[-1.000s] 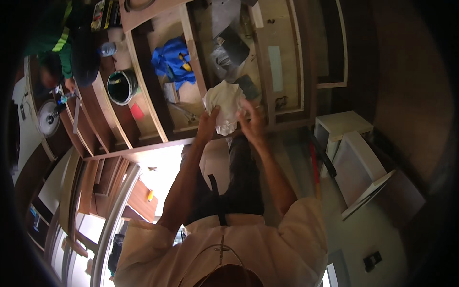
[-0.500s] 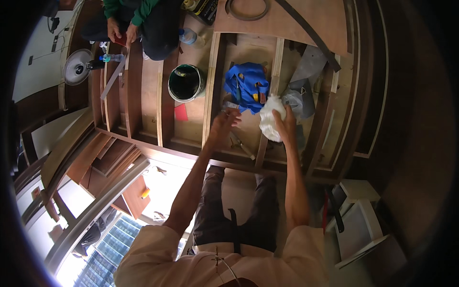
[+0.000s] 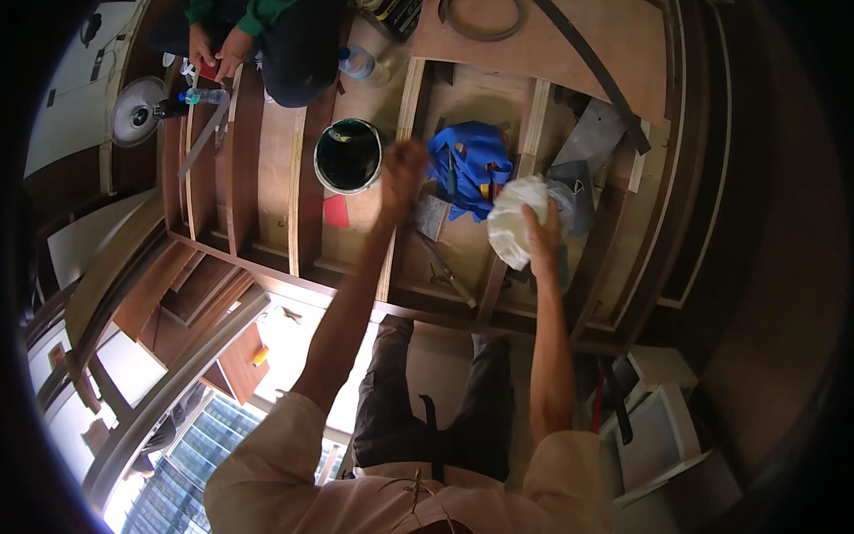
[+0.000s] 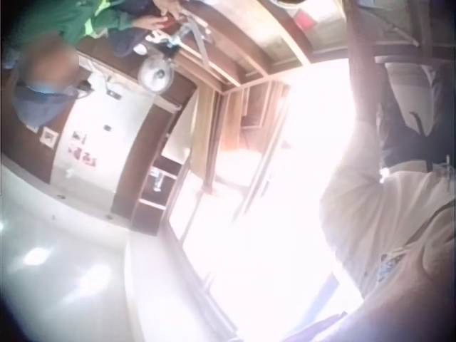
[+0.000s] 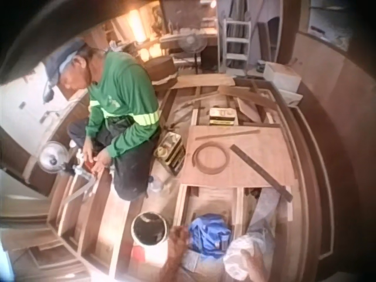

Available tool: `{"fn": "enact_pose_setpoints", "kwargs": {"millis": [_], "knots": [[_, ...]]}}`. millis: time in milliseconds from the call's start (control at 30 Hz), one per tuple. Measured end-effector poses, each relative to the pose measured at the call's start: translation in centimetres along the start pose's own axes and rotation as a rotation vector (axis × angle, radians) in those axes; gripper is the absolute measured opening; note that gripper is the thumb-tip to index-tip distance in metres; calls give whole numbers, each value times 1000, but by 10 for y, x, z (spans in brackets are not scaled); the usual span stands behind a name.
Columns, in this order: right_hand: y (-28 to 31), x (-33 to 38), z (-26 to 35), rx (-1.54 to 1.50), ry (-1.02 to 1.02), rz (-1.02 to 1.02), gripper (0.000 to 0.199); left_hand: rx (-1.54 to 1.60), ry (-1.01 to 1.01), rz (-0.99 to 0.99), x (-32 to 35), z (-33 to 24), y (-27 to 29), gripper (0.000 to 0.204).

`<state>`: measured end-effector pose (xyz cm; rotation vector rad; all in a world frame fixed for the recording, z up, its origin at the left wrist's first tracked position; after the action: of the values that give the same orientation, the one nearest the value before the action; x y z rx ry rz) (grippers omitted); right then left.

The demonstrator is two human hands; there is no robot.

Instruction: The person uses a metal file to smooth the edges of a wooden cabinet frame. They then use a utility knife to cut a strip of material on the balcony. Finally, the person wipes the wooden surfaces with a white cloth.

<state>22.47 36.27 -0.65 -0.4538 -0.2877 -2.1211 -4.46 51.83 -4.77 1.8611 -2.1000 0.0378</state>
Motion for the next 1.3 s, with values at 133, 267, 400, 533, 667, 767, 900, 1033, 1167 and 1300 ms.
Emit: {"fn": "enact_pose_setpoints", "kwargs": {"millis": [133, 267, 400, 533, 667, 767, 900, 1033, 1167, 1300], "knots": [[62, 38, -31, -61, -195, -136, 51, 42, -53, -212, -144, 52, 58, 50], [121, 101, -62, 21, -315, -268, 45, -278, 254, -479, -235, 93, 94, 113], [174, 157, -102, 141, -380, -283, 38, -500, 179, -503, -258, 86, 108, 134], [213, 196, -139, 37, -504, -353, 35, -649, 85, -436, -260, 67, 106, 115], [222, 205, -150, -19, -617, -357, 32, -812, 64, -493, -254, 58, 99, 107], [205, 189, -134, 75, -605, -201, 31, -928, -51, -587, -233, 39, 92, 99], [156, 151, -83, 422, -236, 123, 32, -767, -217, -473, -187, -11, 78, 77], [89, 118, -35, 326, -62, 388, 35, 120, -325, -284, -131, -76, 61, 70], [24, 101, 27, 254, 121, 448, 31, -638, -656, -478, -70, -160, 56, 71], [-32, 103, 105, 241, 230, 447, 30, -618, -707, -462, -19, -225, 59, 73]]}}
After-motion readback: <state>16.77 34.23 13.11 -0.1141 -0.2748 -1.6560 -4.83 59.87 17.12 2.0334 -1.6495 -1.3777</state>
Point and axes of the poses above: each hand's wrist, its own x-axis away from the middle knuckle, its own y-axis out of the back of the hand, z = x × y, the point moved 4 cm from there along -x, towards the middle knuckle, and after that the axes turned 13 degrees about -x, right-handed, at the moved point
